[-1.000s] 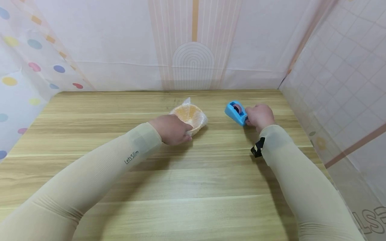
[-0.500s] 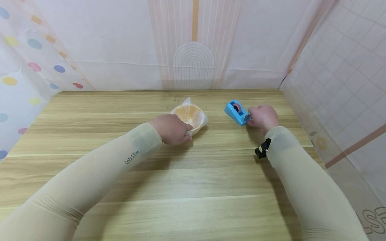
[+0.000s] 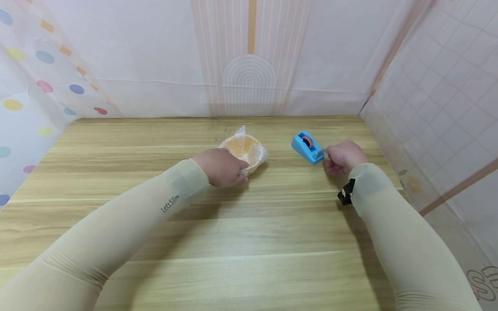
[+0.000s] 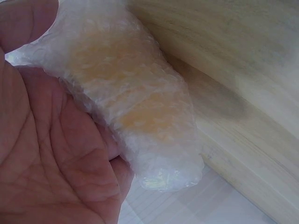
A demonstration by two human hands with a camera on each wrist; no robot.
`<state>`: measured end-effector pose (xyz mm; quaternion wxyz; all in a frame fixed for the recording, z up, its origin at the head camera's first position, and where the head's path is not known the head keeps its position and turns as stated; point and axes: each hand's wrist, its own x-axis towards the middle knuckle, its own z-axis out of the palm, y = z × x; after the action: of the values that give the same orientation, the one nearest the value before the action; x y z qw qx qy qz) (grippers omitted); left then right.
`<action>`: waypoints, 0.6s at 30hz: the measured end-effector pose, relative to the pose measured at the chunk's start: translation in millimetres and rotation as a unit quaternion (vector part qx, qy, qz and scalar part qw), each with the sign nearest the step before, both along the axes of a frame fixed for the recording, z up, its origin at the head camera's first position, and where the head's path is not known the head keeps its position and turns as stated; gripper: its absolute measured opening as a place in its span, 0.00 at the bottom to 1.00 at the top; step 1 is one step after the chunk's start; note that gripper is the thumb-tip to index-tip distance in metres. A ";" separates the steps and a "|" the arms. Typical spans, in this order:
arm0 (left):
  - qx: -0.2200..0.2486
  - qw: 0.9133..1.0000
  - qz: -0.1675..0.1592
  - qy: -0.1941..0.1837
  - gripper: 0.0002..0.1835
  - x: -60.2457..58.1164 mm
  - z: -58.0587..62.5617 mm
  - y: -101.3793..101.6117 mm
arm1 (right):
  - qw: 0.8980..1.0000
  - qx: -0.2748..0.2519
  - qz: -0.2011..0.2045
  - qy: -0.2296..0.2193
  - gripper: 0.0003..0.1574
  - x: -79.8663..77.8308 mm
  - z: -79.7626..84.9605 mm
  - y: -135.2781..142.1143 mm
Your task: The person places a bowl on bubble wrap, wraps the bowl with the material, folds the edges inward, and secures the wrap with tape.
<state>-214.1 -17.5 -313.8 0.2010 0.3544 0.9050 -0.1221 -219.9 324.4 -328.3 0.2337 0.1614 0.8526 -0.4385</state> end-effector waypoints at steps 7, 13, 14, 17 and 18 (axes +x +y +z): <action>0.003 1.000 0.004 -0.002 0.27 -0.1 -0.2 0.0 | 0.998 0.055 0.035 -0.014 0.27 -3.0 -4.0 4.3; 0.005 1.000 0.001 -0.001 0.27 0.5 0.2 -0.3 | 0.992 0.103 0.069 -0.028 0.32 -5.7 -5.6 8.9; 0.006 1.000 0.001 -0.001 0.27 0.6 0.4 -0.4 | 0.991 0.106 0.071 -0.030 0.32 -5.9 -5.5 9.1; 0.005 1.000 0.001 0.001 0.27 0.5 0.1 -0.4 | 0.990 0.114 0.077 -0.038 0.31 -6.0 -4.4 9.4; 0.005 1.000 0.001 0.002 0.27 0.6 0.1 -0.4 | 0.989 0.117 0.080 -0.041 0.31 -5.8 -3.9 9.5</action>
<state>-213.5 -17.9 -313.7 0.1976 0.3543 0.9064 -0.1181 -225.7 333.8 -332.2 0.2818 0.1368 0.8980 -0.3090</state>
